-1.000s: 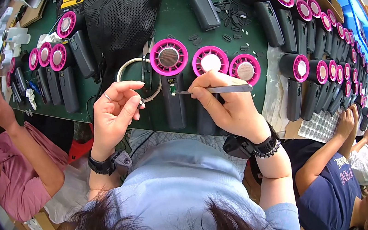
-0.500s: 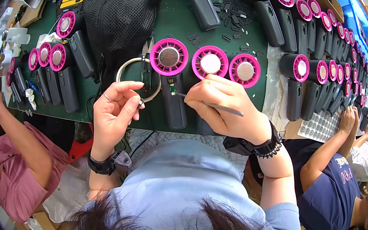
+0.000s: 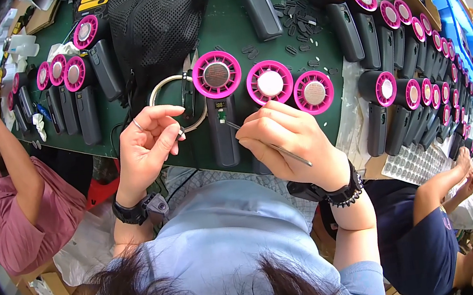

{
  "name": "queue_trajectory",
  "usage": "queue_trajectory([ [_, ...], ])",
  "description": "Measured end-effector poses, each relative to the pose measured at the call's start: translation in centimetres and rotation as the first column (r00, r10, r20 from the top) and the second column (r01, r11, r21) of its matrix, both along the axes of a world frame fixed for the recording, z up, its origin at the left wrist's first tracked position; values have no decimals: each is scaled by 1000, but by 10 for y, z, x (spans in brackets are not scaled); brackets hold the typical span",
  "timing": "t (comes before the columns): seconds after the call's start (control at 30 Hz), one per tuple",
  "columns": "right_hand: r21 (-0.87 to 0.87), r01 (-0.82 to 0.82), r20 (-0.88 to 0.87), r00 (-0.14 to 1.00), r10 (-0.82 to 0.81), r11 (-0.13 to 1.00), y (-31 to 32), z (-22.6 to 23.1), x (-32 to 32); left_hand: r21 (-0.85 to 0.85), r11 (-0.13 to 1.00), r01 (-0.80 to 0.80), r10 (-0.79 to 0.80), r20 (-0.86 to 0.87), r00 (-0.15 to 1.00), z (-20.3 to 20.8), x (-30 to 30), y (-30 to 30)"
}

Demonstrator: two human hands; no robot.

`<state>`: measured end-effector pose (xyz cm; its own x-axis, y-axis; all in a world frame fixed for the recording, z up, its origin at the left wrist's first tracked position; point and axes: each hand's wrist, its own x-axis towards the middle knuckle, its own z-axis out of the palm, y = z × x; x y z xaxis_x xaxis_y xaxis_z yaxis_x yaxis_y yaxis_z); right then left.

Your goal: The person picks up a handheld fan, uses tweezers to place a small component onto its handle, and then presses a small sticker over it by hand. They repeat this process with several fans before setting them aside.

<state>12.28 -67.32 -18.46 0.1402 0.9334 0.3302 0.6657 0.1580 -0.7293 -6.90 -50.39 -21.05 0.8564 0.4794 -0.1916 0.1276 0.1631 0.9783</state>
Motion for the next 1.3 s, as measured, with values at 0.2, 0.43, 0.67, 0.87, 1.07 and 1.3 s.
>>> queue_trajectory([
  [0.2,27,-15,-23,1000,15,1000,1,0,-1,-8,1000,10,-10,-10,1000,3,2,-2],
  [0.43,143,157,-386,918,-90,977,-9,-3,-13,-92,994,61,-62,-10,998,10,10,-12],
  [0.67,144,230,-408,900,-155,962,-14,-7,-23,-72,997,28,-25,37,999,14,16,-18],
  [0.87,190,299,-433,880,-194,935,-12,-15,-31,-22,999,-30,33,125,992,13,21,-21],
  [1.07,234,311,-414,889,-194,921,-11,-18,-34,-33,998,-58,63,150,987,15,24,-24],
  [1.3,265,316,-397,897,-195,911,-10,-19,-33,-23,997,-79,82,166,983,16,25,-24],
])
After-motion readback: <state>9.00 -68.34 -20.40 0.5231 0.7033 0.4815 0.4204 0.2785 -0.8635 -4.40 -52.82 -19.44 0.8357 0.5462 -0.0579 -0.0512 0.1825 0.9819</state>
